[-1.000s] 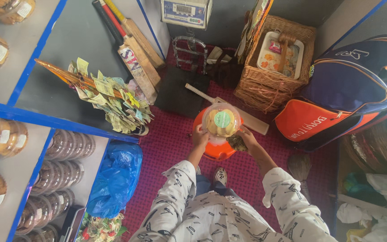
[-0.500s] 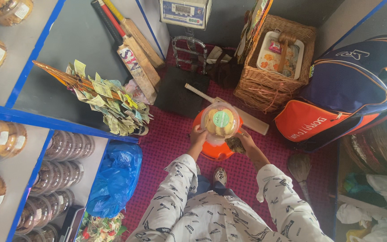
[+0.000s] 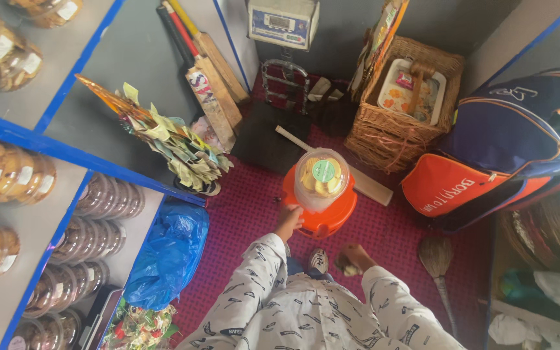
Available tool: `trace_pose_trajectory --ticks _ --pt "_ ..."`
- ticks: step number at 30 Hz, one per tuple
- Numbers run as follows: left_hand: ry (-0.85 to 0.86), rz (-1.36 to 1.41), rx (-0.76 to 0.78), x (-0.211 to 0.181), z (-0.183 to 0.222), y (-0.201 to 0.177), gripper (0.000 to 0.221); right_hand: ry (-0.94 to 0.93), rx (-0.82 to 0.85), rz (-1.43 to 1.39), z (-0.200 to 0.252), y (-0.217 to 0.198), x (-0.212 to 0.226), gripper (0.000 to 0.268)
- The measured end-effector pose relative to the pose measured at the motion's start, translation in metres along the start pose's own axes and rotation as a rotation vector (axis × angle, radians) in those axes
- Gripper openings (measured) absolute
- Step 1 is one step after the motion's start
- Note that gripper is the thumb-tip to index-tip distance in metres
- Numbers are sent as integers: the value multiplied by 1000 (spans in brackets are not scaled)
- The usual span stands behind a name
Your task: The person organizes plastic containers of cookies on blue shelves by picking them up and repositioning them on different shelves.
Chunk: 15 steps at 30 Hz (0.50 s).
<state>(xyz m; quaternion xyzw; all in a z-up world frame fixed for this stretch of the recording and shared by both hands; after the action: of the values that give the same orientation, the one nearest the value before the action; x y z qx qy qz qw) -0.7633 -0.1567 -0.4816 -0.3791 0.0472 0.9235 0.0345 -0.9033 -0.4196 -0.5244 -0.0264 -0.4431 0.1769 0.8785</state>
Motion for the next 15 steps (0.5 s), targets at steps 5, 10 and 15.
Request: trace_pose_trajectory --ticks 5,10,15 --pt "-67 62 46 26 10 -5 69 9 225 185 -39 50 -61 30" --pt "-69 86 31 27 16 -25 58 -49 391 186 -105 95 -56 38" --pt "-137 199 14 32 19 -38 41 -208 364 209 -85 128 70 61"
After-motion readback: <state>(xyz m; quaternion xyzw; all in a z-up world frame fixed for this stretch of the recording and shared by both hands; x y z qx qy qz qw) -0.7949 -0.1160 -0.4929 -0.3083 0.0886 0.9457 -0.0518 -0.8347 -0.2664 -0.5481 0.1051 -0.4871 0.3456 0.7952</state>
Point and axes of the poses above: each hand's wrist, its own z-axis away from the middle knuckle, its own y-axis out of the palm, x = y × z, the point moved 10 cm from there along -z, towards the middle knuckle, and after that the axes turned 13 degrees about x, right-handed, at the moved point
